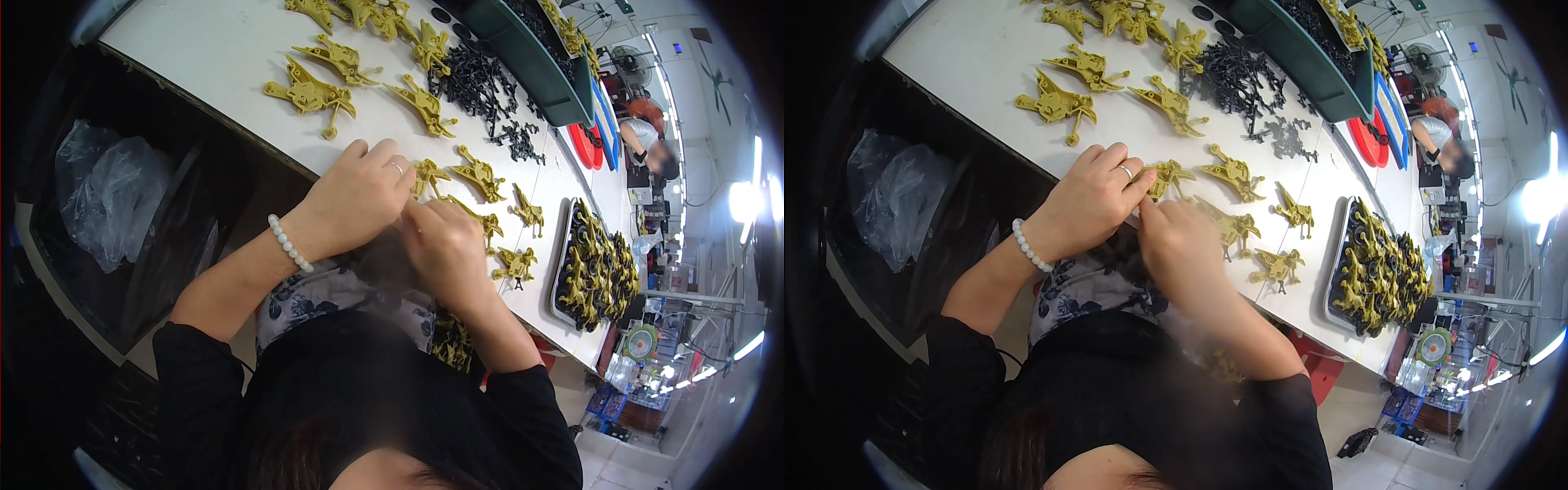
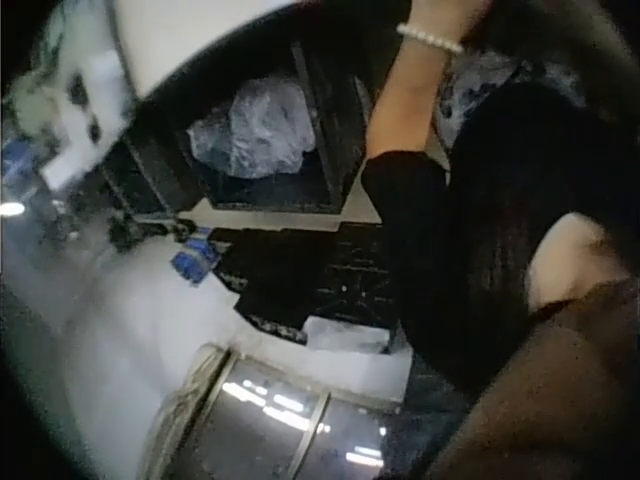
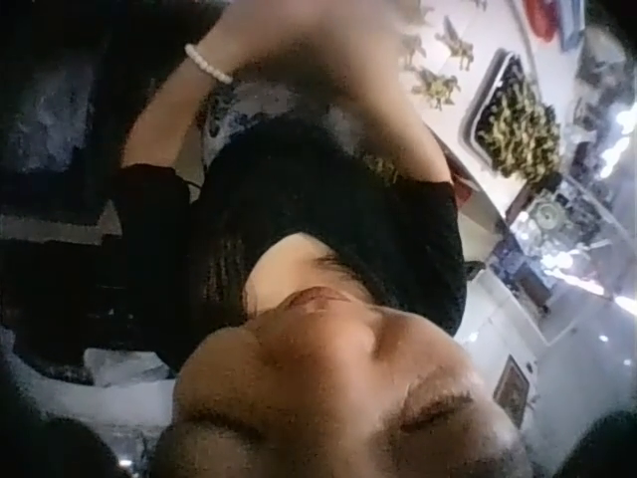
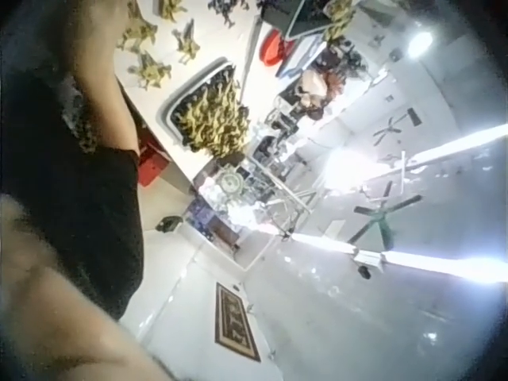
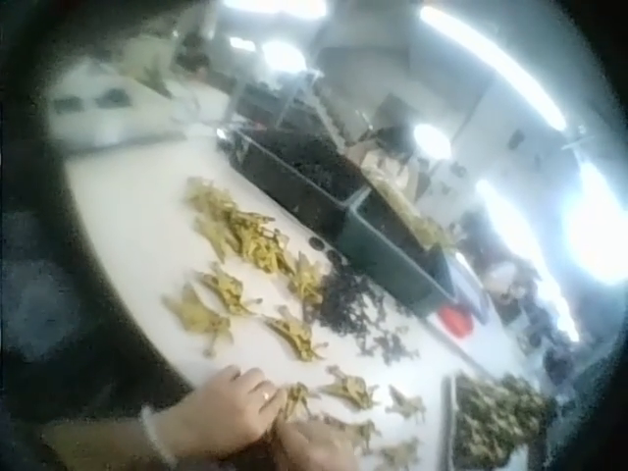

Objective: The person assembles toy motorcycles by attaching small black plastic parts and wheels to the plastic frames by hand, pressing matching frame halves together, and placing the finished motorcycles onto a tray.

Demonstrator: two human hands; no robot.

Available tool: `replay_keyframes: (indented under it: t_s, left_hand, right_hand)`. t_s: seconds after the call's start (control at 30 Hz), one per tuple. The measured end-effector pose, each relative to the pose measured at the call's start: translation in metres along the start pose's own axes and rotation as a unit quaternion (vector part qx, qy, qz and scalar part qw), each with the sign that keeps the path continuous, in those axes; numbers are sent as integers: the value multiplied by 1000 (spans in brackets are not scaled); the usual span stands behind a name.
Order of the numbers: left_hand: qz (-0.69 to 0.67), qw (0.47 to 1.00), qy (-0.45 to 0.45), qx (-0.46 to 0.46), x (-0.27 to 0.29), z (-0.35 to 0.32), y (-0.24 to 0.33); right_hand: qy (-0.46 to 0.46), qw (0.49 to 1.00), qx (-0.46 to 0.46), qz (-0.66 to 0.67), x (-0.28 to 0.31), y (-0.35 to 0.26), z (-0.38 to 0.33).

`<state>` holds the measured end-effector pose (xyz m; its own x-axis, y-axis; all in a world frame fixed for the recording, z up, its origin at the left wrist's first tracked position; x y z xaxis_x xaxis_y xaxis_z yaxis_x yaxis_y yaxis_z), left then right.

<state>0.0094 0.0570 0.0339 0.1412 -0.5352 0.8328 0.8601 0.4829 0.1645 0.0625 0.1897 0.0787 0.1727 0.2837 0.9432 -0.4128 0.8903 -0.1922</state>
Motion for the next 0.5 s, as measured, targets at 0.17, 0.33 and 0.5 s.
replay_keyframes:
  t_s: [0.17,0.33,0.5]
  left_hand:
    - [-38,999,14,-1,1,-1,-4]
    - [-46,997,57,24,2,-5,-3]
    - [-60,996,60,22,6,-3,-6]
  right_hand:
    - [25,971,-155,183,18,24,-3]
    - [8,797,-306,521,22,38,-8]
    - [33,678,-349,646,18,46,-21]
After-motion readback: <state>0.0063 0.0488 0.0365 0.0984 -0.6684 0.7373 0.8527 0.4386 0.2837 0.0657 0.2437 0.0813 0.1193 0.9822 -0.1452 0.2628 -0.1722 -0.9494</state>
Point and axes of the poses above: each hand's wrist, its own z-axis towards the middle knuckle, its own x-axis out of the back of the hand, y = z × x, the point moved 2 cm from there along z, towards the middle knuckle, and after that the axes turned 3 degrees about -x, right-handed, at the moved point
